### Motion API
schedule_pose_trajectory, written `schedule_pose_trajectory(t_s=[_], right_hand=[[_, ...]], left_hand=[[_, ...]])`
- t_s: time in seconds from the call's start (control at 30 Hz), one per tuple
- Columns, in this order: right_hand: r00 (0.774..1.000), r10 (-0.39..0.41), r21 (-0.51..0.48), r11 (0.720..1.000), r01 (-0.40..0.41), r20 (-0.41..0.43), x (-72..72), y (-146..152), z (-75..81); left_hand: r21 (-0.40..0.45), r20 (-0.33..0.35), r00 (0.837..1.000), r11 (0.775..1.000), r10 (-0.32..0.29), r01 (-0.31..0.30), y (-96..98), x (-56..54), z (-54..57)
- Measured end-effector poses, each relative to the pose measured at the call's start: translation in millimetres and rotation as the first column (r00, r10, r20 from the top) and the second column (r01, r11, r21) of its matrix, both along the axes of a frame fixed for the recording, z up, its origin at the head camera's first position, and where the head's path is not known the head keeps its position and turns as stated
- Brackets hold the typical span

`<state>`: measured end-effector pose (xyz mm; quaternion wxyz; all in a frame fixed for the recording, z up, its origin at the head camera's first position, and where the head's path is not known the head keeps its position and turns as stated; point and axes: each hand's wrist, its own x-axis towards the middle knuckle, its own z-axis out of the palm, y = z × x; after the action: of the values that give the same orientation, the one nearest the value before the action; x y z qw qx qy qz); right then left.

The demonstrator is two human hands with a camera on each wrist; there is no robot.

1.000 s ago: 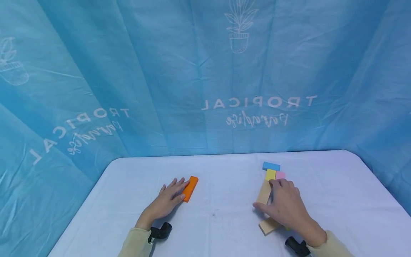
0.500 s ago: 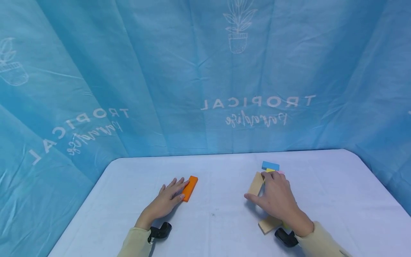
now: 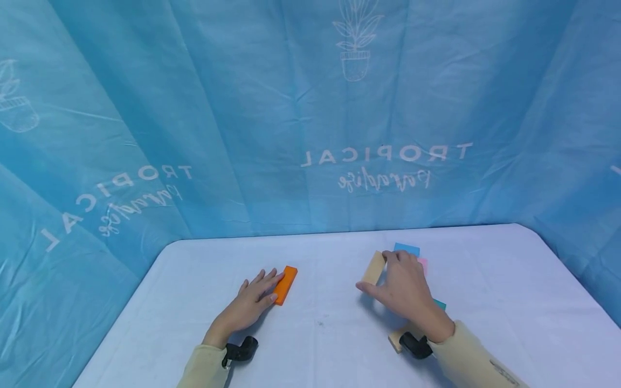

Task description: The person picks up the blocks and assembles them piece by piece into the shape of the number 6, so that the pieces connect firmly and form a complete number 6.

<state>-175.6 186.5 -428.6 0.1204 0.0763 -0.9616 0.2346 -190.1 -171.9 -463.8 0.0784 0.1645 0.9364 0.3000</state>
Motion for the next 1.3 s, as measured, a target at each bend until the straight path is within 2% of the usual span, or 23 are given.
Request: schedule_pose_trajectory(t_s=[0.33,0.53,0.8,1.3], right_hand=[[0.999,0.030,-0.037,0.999,-0.031,-0.027,-12.3,-13.6,-0.8],[1.000,0.022,-0.065,0.998,-0.022,-0.006,-19.6,-24.2,-3.1],[1.000,0.023,-0.045,0.999,-0.022,0.018,-31.6,-42.3,-3.9],[0.999,0.023,-0.036,0.999,-0.021,0.044,-50.2,-73.3,-6.3]], left_hand=[[-0.009,-0.007,1.000,1.000,0.001,-0.001,0.1,0.8,0.3],[0.001,-0.012,1.000,1.000,0.003,-0.003,0.6,1.0,-1.4],[-0.006,-0.014,1.000,1.000,0.023,-0.023,1.1,1.3,-1.5],[-0.006,-0.019,1.000,1.000,0.014,-0.014,1.4,-0.2,-1.8]])
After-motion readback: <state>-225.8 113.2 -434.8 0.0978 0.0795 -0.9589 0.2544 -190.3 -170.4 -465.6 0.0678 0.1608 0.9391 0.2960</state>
